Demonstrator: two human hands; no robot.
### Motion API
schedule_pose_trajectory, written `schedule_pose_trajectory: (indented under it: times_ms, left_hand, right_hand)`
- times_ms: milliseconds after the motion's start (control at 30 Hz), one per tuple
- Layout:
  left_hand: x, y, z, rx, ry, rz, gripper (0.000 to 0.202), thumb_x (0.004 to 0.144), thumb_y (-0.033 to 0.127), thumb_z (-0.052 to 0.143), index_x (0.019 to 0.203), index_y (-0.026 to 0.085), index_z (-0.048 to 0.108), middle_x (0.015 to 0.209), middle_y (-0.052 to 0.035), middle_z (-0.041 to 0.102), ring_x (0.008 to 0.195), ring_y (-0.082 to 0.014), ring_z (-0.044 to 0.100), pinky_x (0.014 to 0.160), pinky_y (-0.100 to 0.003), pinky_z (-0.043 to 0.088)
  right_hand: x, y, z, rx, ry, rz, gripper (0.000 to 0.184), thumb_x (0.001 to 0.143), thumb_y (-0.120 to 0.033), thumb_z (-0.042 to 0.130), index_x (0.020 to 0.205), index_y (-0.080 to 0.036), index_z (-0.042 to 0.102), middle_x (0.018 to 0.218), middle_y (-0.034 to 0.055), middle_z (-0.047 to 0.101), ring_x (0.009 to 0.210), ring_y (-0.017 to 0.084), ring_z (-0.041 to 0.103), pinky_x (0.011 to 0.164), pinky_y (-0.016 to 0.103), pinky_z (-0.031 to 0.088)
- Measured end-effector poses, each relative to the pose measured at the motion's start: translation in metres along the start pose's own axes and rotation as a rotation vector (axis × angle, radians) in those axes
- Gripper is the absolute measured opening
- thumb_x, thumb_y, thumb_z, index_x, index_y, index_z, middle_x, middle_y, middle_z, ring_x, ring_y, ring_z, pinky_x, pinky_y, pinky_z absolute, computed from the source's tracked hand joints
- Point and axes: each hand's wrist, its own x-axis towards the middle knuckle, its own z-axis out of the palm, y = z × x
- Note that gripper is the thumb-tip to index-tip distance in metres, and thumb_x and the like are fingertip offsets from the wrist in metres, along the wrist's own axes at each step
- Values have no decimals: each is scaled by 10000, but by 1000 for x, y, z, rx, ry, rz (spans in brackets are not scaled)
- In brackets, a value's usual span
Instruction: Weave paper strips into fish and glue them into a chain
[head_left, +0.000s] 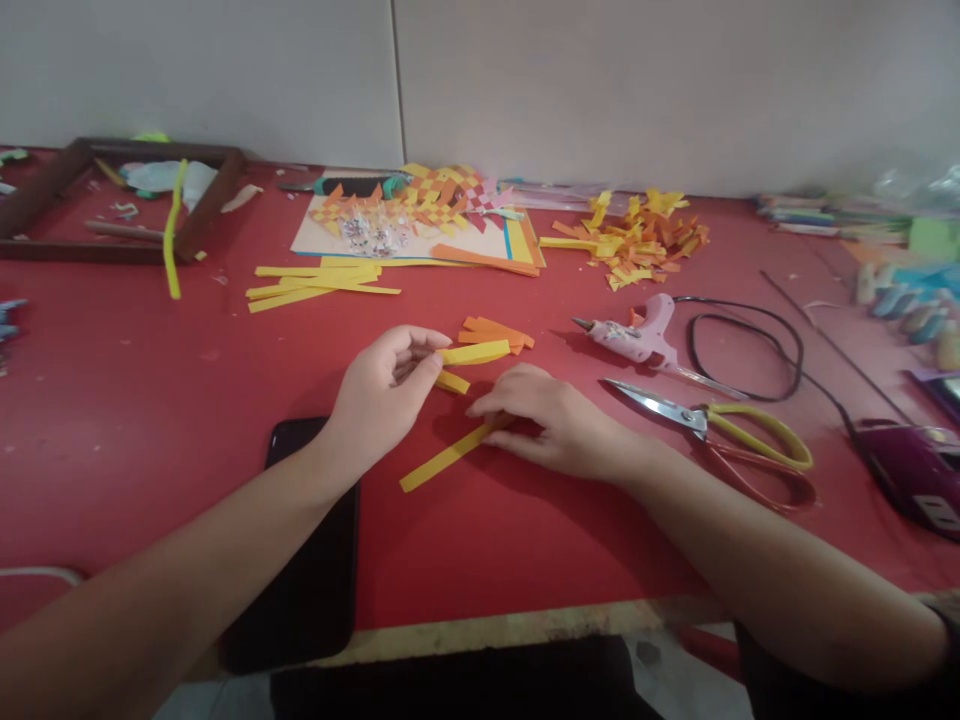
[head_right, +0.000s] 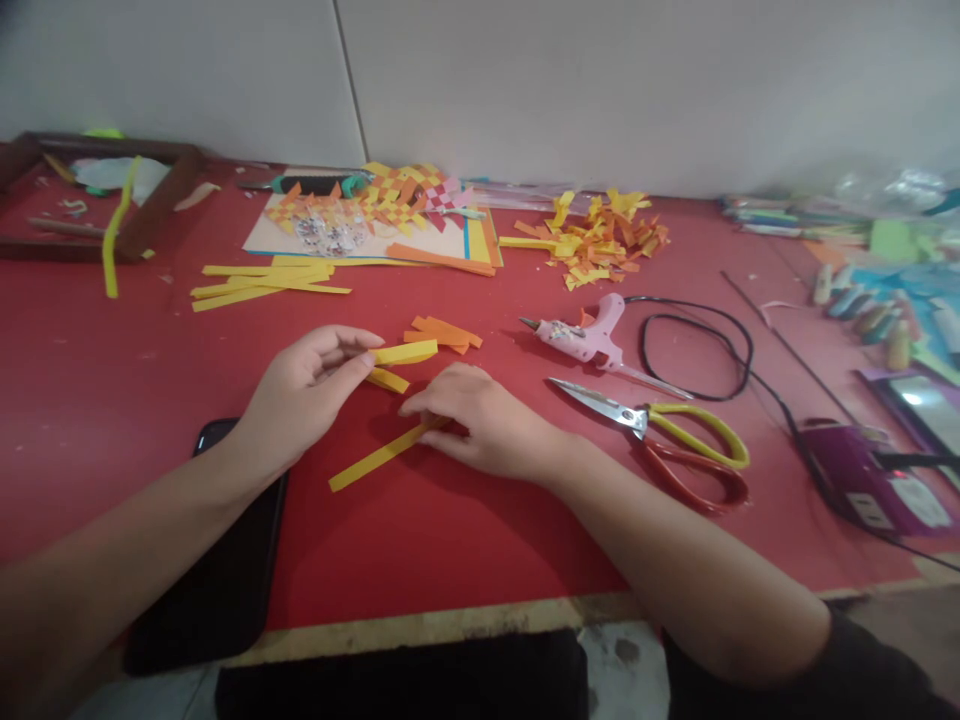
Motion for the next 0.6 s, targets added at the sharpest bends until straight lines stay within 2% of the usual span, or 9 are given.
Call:
schedule_pose_trajectory:
  times_ms: [167, 233, 333, 400, 500, 567, 600]
  left_hand:
    - [-1, -3, 2, 1, -16, 26, 143, 885, 293, 638, 1001, 215, 671, 998, -59, 730, 934, -210, 711, 802, -306, 562]
    - [-3, -3, 2, 71, -11, 60, 136, 894, 294, 620, 997, 221, 669, 997, -54, 727, 921, -208, 703, 795, -301, 551]
    - [-5, -4, 2, 318, -7, 183, 100, 886, 260, 599, 947, 223, 669, 941, -49, 709, 879, -219, 677, 801, -327, 525]
    - [-6, -4, 2, 486, -24, 288, 115, 879, 243, 581, 933, 208, 676, 948, -75, 677, 922, -256, 649, 859, -389, 506]
    - [-7, -2, 1, 590, -4, 381, 188, 908, 279, 539, 950, 189, 698, 1136, -137, 614, 1123, -316, 580, 996, -495, 445]
    - [-8, -1, -1, 490, 26, 365, 246, 948, 342, 508, 982, 201, 706, 1222, -140, 581, 1202, -313, 545, 1027, -485, 439]
    - [-8, 0, -2, 370, 8, 328, 292, 974, 393, 476, 1008, 212, 702, 1232, -132, 585, 1189, -295, 558, 998, -452, 469]
  right_hand:
    - [1, -14, -8, -129, -155, 168, 95, 952, -186, 554, 970, -185, 647, 1059, 106, 629, 970, 231, 527, 893, 431, 400]
    - [1, -17, -9, -109, -190, 156, 110, 947, -150, 521, 940, -181, 626, 1063, 107, 612, 958, 220, 512, 898, 427, 398]
    - [1, -17, -8, -30, -174, 46, 122, 919, -99, 505, 887, -183, 588, 977, 80, 617, 908, 193, 518, 895, 406, 411]
    - [0, -16, -7, 77, -135, -34, 131, 899, -82, 513, 869, -196, 571, 885, 48, 630, 849, 170, 534, 868, 376, 438]
    - [-3, -16, -5, 296, -4, -41, 96, 903, -127, 561, 873, -214, 584, 817, 22, 643, 776, 149, 573, 763, 319, 491]
    - [-3, -17, -3, 423, 169, 69, 47, 906, -188, 613, 875, -219, 596, 798, 15, 636, 727, 137, 585, 680, 289, 499]
    - [-3, -17, -2, 476, 268, 143, 56, 899, -223, 644, 871, -220, 596, 786, 8, 627, 694, 129, 578, 643, 277, 492]
